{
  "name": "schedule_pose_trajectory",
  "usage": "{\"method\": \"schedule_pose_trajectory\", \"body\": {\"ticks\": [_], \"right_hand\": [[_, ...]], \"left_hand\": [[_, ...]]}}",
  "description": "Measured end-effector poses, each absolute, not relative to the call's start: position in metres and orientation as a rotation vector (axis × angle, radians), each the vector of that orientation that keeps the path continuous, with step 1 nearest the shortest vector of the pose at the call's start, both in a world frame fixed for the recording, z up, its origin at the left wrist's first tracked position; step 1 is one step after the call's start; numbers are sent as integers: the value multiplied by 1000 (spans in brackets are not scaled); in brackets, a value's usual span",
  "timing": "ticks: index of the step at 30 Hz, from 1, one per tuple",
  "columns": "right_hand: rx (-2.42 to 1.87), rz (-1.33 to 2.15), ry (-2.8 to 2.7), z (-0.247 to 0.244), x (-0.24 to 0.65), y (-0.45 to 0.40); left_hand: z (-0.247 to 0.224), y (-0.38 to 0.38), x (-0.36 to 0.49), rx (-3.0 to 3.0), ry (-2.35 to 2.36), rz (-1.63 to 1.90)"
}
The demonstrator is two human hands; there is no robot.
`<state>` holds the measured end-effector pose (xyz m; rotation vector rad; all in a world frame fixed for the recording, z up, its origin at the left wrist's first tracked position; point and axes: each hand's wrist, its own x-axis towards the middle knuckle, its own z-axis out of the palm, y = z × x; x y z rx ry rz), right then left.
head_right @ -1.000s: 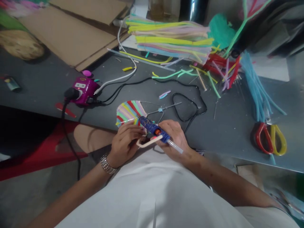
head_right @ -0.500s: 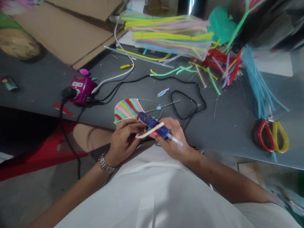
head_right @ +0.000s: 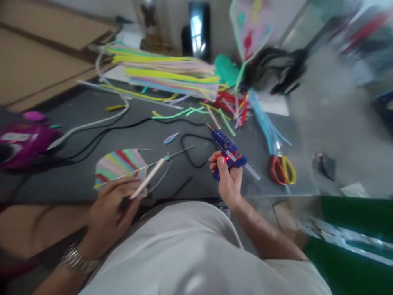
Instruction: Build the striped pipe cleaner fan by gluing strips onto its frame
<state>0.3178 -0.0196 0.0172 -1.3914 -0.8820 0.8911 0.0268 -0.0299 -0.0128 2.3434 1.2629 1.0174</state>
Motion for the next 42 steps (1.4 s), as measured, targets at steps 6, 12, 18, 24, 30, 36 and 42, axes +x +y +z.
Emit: {"method": "schedule_pose_trajectory", "body": {"ticks": [6, 12, 18, 24, 30, 36, 42], "right_hand": [[-1343, 1037, -380, 25, 357, -16], [-1363, 1214, -295, 32, 368, -25], [-1710, 1150, -610, 48, 406, -55], [-2028, 258, -1423, 69, 401, -76], [-1276, 753, -1943, 39, 275, -28], [-1227, 1069, -1841, 23, 216, 12], [-1309, 1162, -1833, 28, 219, 22]], "left_hand": [[-18, -24, 26, 2376, 1204, 1096], [-12, -25, 28, 2367, 1222, 1101], [-15, -24, 28, 2374, 1205, 1126], [-1, -28, 33, 2304, 1278, 1011], [6, -27, 32, 2246, 1324, 967], [1, -27, 34, 2180, 1376, 975], [-1, -25, 38, 2137, 1407, 1003]]}}
